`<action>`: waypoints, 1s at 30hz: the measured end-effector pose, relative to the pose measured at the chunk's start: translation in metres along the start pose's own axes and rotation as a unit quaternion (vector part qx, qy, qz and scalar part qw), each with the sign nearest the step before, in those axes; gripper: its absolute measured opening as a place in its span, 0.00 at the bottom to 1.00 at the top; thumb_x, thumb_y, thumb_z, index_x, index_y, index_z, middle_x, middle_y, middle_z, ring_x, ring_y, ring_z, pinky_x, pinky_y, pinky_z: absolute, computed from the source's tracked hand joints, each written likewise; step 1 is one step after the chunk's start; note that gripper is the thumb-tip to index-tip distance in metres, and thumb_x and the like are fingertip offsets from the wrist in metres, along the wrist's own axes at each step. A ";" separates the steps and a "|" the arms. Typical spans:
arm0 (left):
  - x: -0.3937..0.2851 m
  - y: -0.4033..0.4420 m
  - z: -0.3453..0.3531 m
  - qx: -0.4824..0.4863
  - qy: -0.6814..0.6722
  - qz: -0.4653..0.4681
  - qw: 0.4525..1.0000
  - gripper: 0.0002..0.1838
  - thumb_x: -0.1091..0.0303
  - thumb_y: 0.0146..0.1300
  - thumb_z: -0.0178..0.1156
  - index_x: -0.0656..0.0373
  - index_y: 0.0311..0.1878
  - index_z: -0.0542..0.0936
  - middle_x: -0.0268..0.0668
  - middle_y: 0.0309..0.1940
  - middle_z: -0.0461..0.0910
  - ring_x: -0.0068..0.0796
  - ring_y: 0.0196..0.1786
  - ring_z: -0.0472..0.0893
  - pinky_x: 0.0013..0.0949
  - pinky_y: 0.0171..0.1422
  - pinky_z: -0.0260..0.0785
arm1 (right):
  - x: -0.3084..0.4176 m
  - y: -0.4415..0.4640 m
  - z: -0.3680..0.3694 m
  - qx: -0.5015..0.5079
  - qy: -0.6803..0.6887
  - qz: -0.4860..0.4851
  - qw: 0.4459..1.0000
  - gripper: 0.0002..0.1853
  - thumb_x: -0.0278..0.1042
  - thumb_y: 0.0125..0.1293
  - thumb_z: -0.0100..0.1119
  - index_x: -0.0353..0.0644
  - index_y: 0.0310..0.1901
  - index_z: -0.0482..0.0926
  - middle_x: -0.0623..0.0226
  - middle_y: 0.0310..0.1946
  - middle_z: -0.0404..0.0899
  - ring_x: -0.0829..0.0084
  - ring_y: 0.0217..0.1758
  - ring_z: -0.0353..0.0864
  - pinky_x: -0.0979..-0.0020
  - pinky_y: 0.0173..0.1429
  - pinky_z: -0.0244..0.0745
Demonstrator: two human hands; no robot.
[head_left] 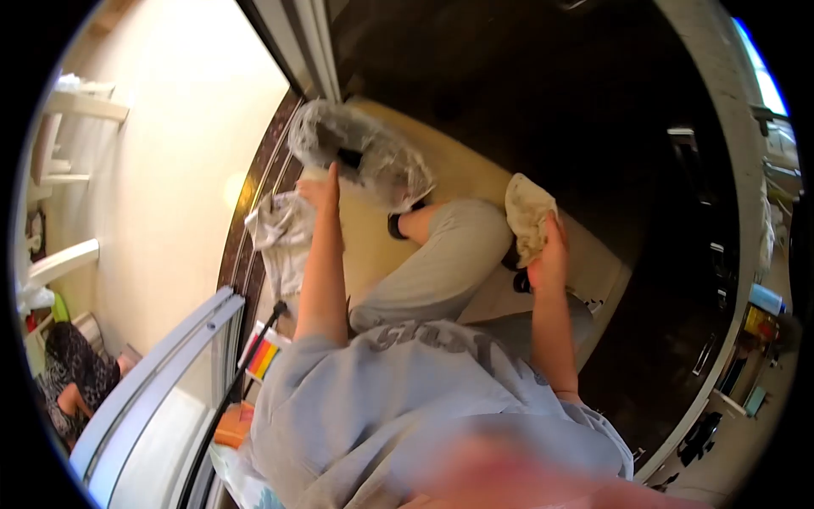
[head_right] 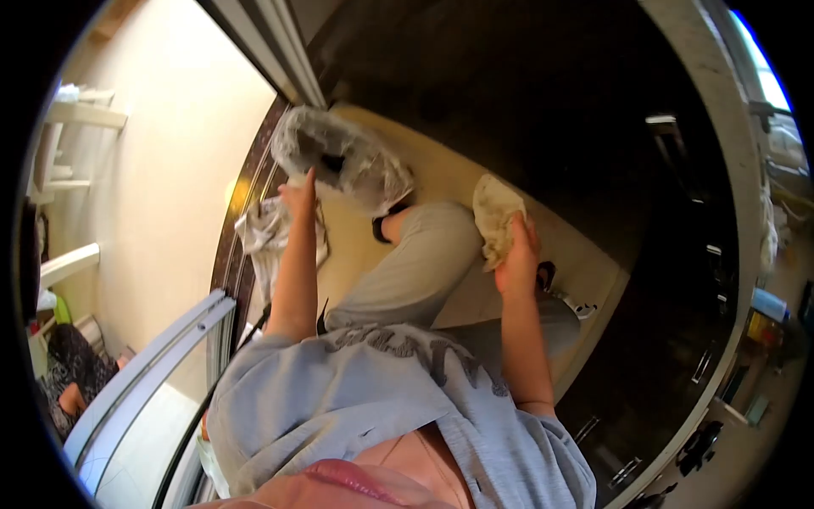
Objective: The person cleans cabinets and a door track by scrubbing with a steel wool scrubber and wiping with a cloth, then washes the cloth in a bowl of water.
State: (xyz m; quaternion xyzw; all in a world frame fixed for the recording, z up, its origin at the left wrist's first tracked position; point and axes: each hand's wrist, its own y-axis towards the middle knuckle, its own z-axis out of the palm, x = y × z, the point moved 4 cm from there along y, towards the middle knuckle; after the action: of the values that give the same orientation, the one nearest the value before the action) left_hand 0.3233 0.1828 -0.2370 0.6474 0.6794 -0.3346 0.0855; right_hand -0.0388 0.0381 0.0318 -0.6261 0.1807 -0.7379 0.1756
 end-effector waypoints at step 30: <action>-0.426 -0.130 -0.246 -0.253 -0.212 0.728 0.601 0.09 0.69 0.50 0.58 0.61 0.34 0.77 0.44 0.37 0.74 0.47 0.42 0.74 0.42 0.45 0.66 | 0.035 -0.081 -0.037 0.104 -0.405 -0.331 0.846 0.17 0.30 0.65 0.47 0.37 0.54 0.69 0.54 0.50 0.73 0.58 0.54 0.72 0.66 0.57 0.65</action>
State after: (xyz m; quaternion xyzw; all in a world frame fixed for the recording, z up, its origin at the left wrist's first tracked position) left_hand 0.3422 -0.0202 0.2289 0.7912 0.0040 -0.1043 0.6026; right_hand -0.0834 0.0941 0.0955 -0.8702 -0.2023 -0.4474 0.0421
